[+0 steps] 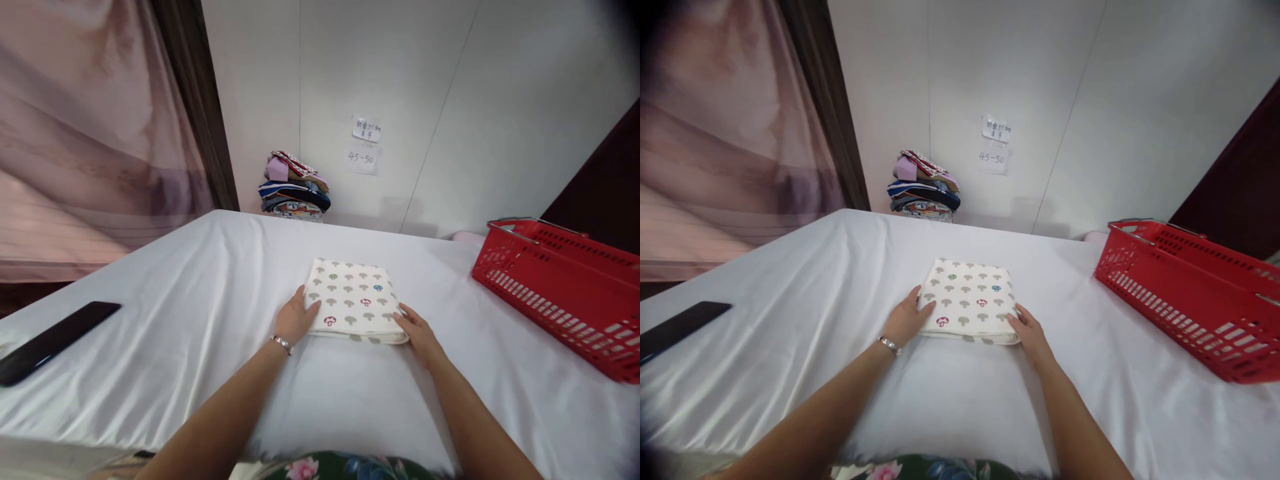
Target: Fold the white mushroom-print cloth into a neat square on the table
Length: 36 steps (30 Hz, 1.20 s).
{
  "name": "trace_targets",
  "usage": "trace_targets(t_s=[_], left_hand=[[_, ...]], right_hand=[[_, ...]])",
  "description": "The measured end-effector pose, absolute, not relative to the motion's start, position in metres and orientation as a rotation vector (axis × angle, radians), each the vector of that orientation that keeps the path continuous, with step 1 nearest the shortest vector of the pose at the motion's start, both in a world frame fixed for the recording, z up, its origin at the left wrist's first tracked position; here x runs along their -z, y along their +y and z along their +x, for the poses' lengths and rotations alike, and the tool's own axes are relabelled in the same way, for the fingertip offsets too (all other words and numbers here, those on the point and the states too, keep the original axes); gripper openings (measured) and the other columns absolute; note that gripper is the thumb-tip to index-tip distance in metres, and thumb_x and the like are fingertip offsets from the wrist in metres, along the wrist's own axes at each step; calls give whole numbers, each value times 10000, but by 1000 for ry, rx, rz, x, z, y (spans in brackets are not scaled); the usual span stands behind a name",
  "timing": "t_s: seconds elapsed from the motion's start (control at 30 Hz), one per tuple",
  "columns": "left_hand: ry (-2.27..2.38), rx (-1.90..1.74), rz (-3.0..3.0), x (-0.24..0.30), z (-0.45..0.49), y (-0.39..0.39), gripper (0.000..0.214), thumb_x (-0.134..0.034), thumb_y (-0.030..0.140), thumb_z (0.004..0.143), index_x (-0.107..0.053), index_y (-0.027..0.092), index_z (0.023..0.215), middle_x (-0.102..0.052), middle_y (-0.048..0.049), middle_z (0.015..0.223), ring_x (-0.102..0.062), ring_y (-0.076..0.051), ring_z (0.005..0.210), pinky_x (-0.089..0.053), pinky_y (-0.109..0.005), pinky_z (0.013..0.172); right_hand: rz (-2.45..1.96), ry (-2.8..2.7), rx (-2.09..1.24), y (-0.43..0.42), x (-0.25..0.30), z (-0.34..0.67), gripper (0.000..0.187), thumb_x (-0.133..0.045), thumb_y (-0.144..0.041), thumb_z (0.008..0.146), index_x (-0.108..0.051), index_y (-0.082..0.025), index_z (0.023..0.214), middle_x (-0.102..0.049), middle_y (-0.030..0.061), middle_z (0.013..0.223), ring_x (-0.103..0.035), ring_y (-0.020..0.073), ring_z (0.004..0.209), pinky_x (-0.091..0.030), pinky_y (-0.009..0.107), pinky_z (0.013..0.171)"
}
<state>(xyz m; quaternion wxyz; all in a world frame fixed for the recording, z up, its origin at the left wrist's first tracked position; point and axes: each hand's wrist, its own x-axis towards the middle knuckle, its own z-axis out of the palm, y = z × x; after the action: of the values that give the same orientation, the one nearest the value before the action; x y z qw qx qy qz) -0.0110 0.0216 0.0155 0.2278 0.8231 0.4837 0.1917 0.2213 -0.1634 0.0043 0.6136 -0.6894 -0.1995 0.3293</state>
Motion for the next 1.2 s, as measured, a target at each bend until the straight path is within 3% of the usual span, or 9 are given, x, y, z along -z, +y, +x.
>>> trace_targets(t_s=[0.13, 0.43, 0.63, 0.73, 1.0, 1.2], left_hand=[[1365, -460, 2175, -20, -13, 24, 618, -450, 540, 788, -343, 211, 1300, -624, -80, 1047, -599, -234, 932, -429, -303, 744], [1388, -365, 2078, -22, -14, 32, 650, -463, 586, 751, -367, 209, 1271, -620, -84, 1057, -592, -239, 957, -420, -292, 727], [1332, -295, 2091, -24, -10, 20, 675, -482, 591, 733, -355, 216, 1280, -635, -70, 1023, -601, -243, 931, -422, -292, 703], [1240, -247, 2095, -25, -5, 9, 737, -506, 588, 714, -312, 207, 1315, -640, -74, 1006, -603, -248, 919, -426, -288, 684], [1202, -303, 2086, -17, -11, 12, 780, -507, 583, 720, -251, 212, 1356, -653, -48, 916, -619, -221, 831, -423, -277, 662], [1256, -542, 2178, -21, 3, 50, 678, -490, 531, 763, -332, 169, 1315, -473, -119, 1291, -505, -244, 1115, -415, -301, 850]], right_hand=[[-1580, -395, -892, -165, -12, 221, 744, -687, -428, 676, -386, -213, 1322, -609, 76, 1144, -625, 213, 925, -529, 297, 749], [-1558, -415, -1008, -164, -22, 219, 780, -658, -452, 692, -296, -300, 1366, -616, 53, 1107, -636, 200, 791, -538, 309, 594], [-1494, -426, -802, -163, -16, 239, 790, -711, -364, 645, -359, -257, 1343, -679, 20, 875, -630, 181, 703, -506, 275, 603], [-1518, -331, -746, -165, -9, 255, 771, -702, -372, 653, -369, -235, 1335, -676, 30, 831, -616, 181, 629, -501, 282, 529], [-1613, -386, -808, -170, -19, 241, 786, -659, -472, 692, -283, -307, 1363, -631, 43, 1019, -629, 218, 775, -547, 317, 574], [-1666, -406, -867, -170, -24, 239, 849, -688, -478, 657, -259, -321, 1373, -536, 85, 1201, -632, 227, 843, -552, 308, 602]])
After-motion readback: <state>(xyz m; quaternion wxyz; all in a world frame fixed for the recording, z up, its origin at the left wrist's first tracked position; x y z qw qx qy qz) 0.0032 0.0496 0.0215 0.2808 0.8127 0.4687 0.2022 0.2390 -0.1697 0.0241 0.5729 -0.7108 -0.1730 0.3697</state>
